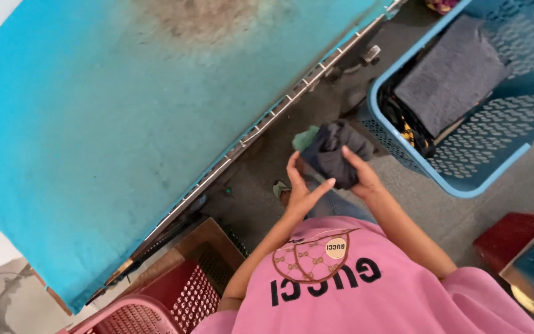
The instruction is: The person picks up clothes from a basket, irons a black t-shirt and a grey shirt on a table using an iron, and then folds the ironed garments and places them into a blue laundry basket.
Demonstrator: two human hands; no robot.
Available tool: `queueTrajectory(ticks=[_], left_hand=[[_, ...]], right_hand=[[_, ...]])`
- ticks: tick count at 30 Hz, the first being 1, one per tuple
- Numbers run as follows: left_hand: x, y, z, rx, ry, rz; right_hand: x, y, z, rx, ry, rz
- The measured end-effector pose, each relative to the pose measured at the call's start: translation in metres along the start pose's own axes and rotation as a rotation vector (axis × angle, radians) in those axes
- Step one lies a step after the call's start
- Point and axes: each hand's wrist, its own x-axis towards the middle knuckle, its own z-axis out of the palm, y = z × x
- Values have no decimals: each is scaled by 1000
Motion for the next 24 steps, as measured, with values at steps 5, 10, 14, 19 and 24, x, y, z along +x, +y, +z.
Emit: queueTrajectory(ticks=[5,10,14,19,24], left_hand=[[-9,-72,12,116,-101,-93],[10,-90,40,152,41,-330],[45,-103,91,106,110,-324],[79,-105,163,29,106,-258],[96,-90,200,86,59,-278]], right_hand=[[5,-113,-97,141,197,-275],[72,-212,-170,241,233,-387],[127,-223,-179,150,172,-255],[168,-162,-165,-92,245,-135],[250,-102,-229,-228,365,-44]])
